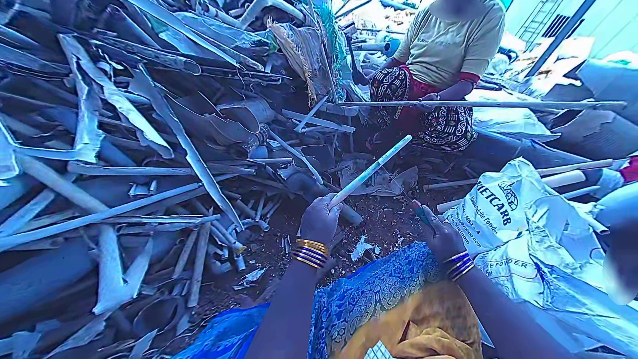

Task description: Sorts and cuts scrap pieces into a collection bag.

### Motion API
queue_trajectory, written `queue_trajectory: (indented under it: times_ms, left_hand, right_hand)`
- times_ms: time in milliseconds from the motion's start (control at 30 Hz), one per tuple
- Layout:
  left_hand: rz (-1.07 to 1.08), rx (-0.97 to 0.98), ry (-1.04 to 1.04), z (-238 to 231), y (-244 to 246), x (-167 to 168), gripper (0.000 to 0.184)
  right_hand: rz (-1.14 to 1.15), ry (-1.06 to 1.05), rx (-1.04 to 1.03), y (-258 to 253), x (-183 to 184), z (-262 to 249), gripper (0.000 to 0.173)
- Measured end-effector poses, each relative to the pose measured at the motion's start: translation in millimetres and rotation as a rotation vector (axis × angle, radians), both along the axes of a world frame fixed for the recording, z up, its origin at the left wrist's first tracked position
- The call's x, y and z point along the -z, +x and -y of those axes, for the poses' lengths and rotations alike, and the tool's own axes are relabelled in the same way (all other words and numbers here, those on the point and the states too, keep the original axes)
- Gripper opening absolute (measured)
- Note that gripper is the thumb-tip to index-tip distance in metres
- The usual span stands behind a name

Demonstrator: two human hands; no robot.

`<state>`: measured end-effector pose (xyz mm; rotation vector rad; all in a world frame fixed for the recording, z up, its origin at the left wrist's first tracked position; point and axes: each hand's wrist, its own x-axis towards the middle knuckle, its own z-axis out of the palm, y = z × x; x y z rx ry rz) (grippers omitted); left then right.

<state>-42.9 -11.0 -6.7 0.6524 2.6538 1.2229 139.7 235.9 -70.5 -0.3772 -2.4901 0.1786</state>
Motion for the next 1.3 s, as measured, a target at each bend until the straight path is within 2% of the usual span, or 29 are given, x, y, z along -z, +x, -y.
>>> queue_trajectory:
  times_ms: [67,167,300,400,500,533,667,800,933,1067,1200,1233,1300]
  left_hand:
    - [-0.021,-0.01,-0.009,-0.8,1.2,-1.1,0.036]
    - [-0.049,-0.032,-0.032,0.7,0.3,-2.7,0.036]
    - [-0.065,-0.009,-0.04,0.0,3.9,-3.0,0.037]
    - [-0.07,-0.022,-0.007,1.4,2.7,-3.2,0.036]
    - [-0.052,-0.005,0.006,1.5,3.9,0.9,0.037]
    - [-0.036,-0.001,0.035,0.8,3.9,1.9,0.036]
    - [0.13,-0.016,0.241,1.9,1.4,2.4,0.032]
    - [0.241,-0.018,0.303,2.3,3.0,-0.3,0.025]
    - [0.266,-0.057,0.356,3.1,1.5,-1.4,0.024]
    - [0.334,-0.044,0.397,1.1,2.6,2.0,0.02]
    - [0.454,-0.062,0.542,-0.8,0.9,7.5,0.02]
    - [0.469,-0.056,0.529,-0.8,0.6,8.7,0.022]
    - [0.49,-0.061,0.439,-2.6,0.0,14.8,0.024]
  right_hand:
    - [-0.009,-0.015,-0.008,-1.0,-0.8,1.8,0.043]
    - [-0.055,0.113,-0.139,-1.0,4.8,5.5,0.041]
    - [-0.005,-0.03,-0.013,1.2,-0.8,-2.3,0.044]
    - [-0.062,0.123,-0.144,0.5,4.2,0.8,0.042]
    - [0.007,-0.048,0.021,1.6,-4.3,-0.7,0.043]
    - [0.012,-0.078,0.039,1.6,-6.2,-1.2,0.044]
    - [-0.11,0.171,-0.188,1.5,4.9,-6.0,0.04]
    - [-0.054,0.011,0.005,0.1,-9.3,-14.7,0.044]
    - [-0.106,0.182,-0.171,-0.2,2.8,-13.0,0.042]
    - [-0.072,0.022,-0.045,-2.9,-1.1,-13.6,0.044]
    - [-0.114,0.142,-0.181,-5.2,11.0,-7.6,0.042]
    - [-0.055,0.106,-0.126,-4.9,8.5,-8.7,0.043]
    - [0.282,-0.189,0.11,-7.5,-13.7,-8.0,0.048]
